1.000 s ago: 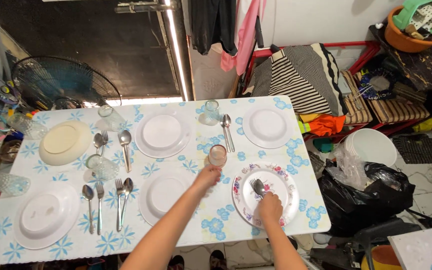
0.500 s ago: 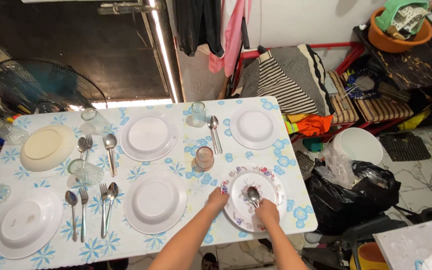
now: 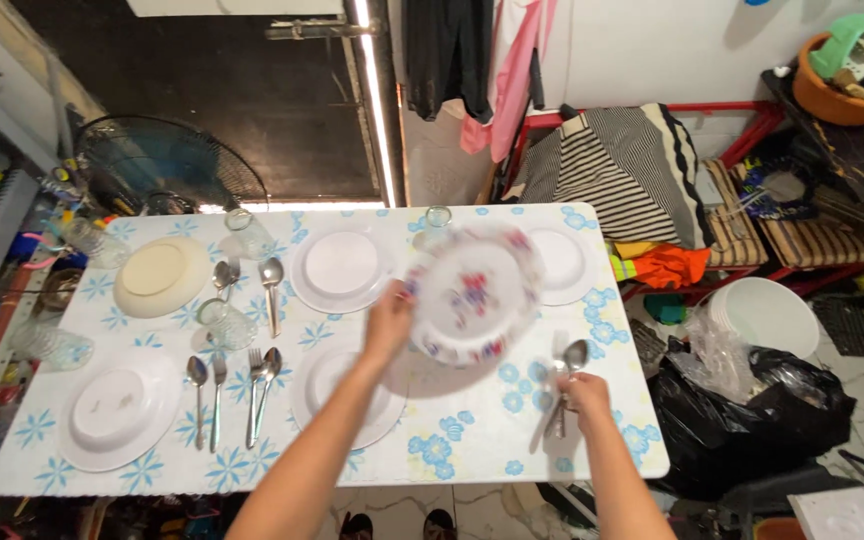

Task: Setting the table with plates, glasses, and cutlery.

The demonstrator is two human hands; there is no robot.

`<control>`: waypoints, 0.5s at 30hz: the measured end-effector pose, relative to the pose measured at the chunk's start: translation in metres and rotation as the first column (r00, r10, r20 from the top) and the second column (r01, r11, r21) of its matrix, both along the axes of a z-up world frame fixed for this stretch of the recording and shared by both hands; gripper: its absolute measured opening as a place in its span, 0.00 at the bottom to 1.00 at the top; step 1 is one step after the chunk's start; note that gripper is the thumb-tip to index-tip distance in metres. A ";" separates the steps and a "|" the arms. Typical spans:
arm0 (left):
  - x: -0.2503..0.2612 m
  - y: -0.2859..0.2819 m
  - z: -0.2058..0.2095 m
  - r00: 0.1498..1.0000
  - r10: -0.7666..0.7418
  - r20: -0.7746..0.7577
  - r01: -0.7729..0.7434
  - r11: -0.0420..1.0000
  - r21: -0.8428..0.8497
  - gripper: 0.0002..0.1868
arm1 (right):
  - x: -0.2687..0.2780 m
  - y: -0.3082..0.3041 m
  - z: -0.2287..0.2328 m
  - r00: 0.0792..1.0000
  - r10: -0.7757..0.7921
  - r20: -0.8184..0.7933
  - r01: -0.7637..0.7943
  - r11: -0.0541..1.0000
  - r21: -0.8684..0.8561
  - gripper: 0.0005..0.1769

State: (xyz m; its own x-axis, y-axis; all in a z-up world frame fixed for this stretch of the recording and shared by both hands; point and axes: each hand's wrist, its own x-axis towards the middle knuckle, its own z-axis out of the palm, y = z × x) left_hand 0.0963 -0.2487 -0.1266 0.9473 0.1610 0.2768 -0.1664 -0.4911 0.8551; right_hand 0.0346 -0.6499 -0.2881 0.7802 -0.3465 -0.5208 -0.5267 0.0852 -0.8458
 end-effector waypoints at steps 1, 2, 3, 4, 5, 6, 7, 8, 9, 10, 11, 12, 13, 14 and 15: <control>-0.003 0.015 0.011 1.000 0.008 0.005 -0.008 1.000 0.002 0.06 | 0.003 0.018 0.001 1.000 0.008 0.005 -0.008 1.000 0.002 0.12; -0.005 0.030 0.022 0.999 0.046 -0.011 -0.047 0.997 -0.061 0.08 | 0.006 0.037 0.001 0.996 0.087 -0.005 -0.087 0.989 -0.119 0.12; -0.009 0.046 0.032 0.996 0.085 -0.032 -0.088 0.989 -0.121 0.10 | 0.008 0.057 0.001 0.986 0.165 -0.026 -0.166 0.958 -0.235 0.11; -0.012 0.057 0.035 0.995 0.094 -0.029 -0.096 0.988 -0.118 0.10 | 0.010 0.074 -0.013 0.985 0.174 -0.023 -0.174 0.957 -0.233 0.11; -0.016 0.069 0.038 0.989 0.114 -0.089 -0.133 0.961 -0.243 0.11 | 0.013 0.091 -0.026 0.978 0.207 -0.027 -0.207 0.937 -0.282 0.12; -0.019 0.080 0.041 0.981 0.126 -0.149 -0.173 0.916 -0.363 0.12 | 0.016 0.108 -0.040 0.970 0.241 -0.032 -0.237 0.913 -0.331 0.12; -0.026 0.089 0.036 0.979 0.139 -0.148 -0.184 0.915 -0.360 0.12 | 0.015 0.122 -0.042 0.967 0.252 -0.031 -0.248 0.912 -0.328 0.12; -0.032 0.098 0.031 0.974 0.163 -0.158 -0.215 0.888 -0.407 0.13 | 0.014 0.135 -0.044 0.963 0.263 -0.051 -0.263 0.888 -0.378 0.14; -0.037 0.108 0.027 0.968 0.187 -0.168 -0.244 0.858 -0.452 0.14 | 0.014 0.149 -0.046 0.959 0.274 -0.069 -0.277 0.861 -0.426 0.15; -0.043 0.115 0.026 0.965 0.200 -0.167 -0.255 0.857 -0.448 0.14 | 0.014 0.157 -0.043 0.956 0.286 -0.068 -0.287 0.859 -0.423 0.15; -0.050 0.121 0.025 0.958 0.209 -0.197 -0.279 0.841 -0.464 0.13 | 0.014 0.164 -0.041 0.953 0.286 -0.100 -0.299 0.837 -0.459 0.15; -0.057 0.128 0.024 0.949 0.217 -0.227 -0.303 0.824 -0.480 0.12 | 0.013 0.171 -0.038 0.950 0.284 -0.132 -0.311 0.812 -0.493 0.15; -0.061 0.132 0.023 0.947 0.229 -0.227 -0.313 0.820 -0.479 0.12 | 0.011 0.176 -0.026 0.946 0.296 -0.132 -0.321 0.809 -0.493 0.15; -0.065 0.137 0.023 0.962 0.194 -0.194 -0.272 0.773 -0.574 0.12 | 0.009 0.181 -0.014 0.940 0.297 -0.170 -0.341 0.798 -0.497 0.15; -0.068 0.141 0.022 0.975 0.159 -0.154 -0.222 0.716 -0.662 0.13 | 0.007 0.186 -0.002 0.933 0.294 -0.205 -0.358 0.787 -0.503 0.14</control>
